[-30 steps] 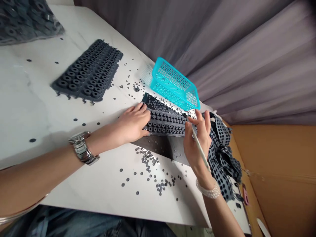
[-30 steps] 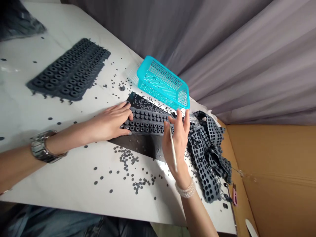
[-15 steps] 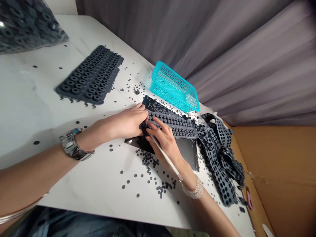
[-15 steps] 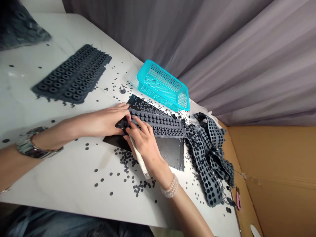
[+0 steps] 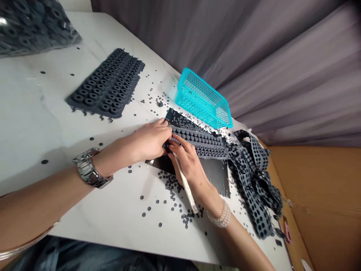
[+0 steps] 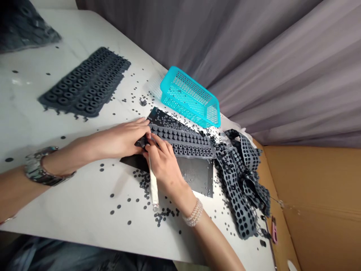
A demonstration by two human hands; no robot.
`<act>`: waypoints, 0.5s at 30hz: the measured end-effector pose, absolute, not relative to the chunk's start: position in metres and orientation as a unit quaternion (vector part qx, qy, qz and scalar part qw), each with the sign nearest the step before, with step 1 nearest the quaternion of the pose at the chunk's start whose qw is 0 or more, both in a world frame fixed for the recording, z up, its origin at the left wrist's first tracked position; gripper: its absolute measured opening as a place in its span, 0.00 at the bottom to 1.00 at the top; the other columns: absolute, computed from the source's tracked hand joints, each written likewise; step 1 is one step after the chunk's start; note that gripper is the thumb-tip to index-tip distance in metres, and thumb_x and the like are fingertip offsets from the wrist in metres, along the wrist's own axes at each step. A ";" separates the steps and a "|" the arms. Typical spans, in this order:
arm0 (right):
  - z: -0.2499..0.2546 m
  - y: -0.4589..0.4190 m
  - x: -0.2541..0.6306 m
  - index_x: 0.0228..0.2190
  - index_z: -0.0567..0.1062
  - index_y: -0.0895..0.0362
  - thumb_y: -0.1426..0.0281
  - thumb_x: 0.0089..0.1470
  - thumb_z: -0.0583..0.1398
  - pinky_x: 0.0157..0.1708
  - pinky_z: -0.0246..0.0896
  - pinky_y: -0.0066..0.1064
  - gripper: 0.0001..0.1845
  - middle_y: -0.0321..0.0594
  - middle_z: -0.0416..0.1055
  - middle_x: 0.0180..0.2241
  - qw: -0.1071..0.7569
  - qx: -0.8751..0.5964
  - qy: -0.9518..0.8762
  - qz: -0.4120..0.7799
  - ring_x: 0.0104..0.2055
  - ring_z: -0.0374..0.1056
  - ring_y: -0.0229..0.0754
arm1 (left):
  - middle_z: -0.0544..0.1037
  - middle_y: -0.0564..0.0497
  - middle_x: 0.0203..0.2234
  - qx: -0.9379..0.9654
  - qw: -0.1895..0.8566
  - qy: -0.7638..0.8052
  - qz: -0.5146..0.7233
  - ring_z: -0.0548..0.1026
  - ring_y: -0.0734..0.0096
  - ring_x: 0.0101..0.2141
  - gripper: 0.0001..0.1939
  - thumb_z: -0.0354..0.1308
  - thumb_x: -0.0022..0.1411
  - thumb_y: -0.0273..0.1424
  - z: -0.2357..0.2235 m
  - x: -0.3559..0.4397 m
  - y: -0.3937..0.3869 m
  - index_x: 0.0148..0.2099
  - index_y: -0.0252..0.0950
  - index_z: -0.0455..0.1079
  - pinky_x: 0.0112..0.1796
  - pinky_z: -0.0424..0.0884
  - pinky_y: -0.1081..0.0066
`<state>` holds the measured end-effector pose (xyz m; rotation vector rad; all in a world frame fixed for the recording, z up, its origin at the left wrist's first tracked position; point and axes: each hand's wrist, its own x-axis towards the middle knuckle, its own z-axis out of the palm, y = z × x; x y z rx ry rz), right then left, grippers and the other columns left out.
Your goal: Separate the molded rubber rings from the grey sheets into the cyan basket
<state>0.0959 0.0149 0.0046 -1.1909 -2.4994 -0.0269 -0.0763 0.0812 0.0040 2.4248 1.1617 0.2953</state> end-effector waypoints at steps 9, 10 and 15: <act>0.008 0.013 0.101 0.47 0.67 0.56 0.78 0.62 0.50 0.59 0.55 0.54 0.14 0.55 0.66 0.56 0.268 -0.471 -0.837 -0.074 0.64 0.55 0.52 | 0.68 0.39 0.53 0.875 0.231 0.410 0.114 0.63 0.52 0.58 0.12 0.56 0.54 0.27 0.007 -0.079 0.081 0.43 0.34 0.67 0.55 0.62 0.57; 0.011 0.014 0.104 0.47 0.66 0.56 0.77 0.63 0.49 0.59 0.55 0.55 0.14 0.55 0.64 0.58 0.285 -0.489 -0.821 -0.080 0.65 0.55 0.52 | 0.69 0.40 0.51 0.874 0.234 0.409 0.118 0.65 0.53 0.56 0.11 0.56 0.53 0.26 0.009 -0.079 0.081 0.42 0.35 0.67 0.53 0.64 0.58; 0.021 0.012 0.112 0.45 0.68 0.55 0.72 0.64 0.51 0.53 0.65 0.49 0.10 0.52 0.70 0.53 0.266 -0.520 -0.811 -0.015 0.63 0.58 0.51 | 0.70 0.43 0.45 0.878 0.229 0.401 0.127 0.66 0.55 0.51 0.10 0.55 0.52 0.26 0.011 -0.079 0.081 0.40 0.35 0.67 0.50 0.65 0.59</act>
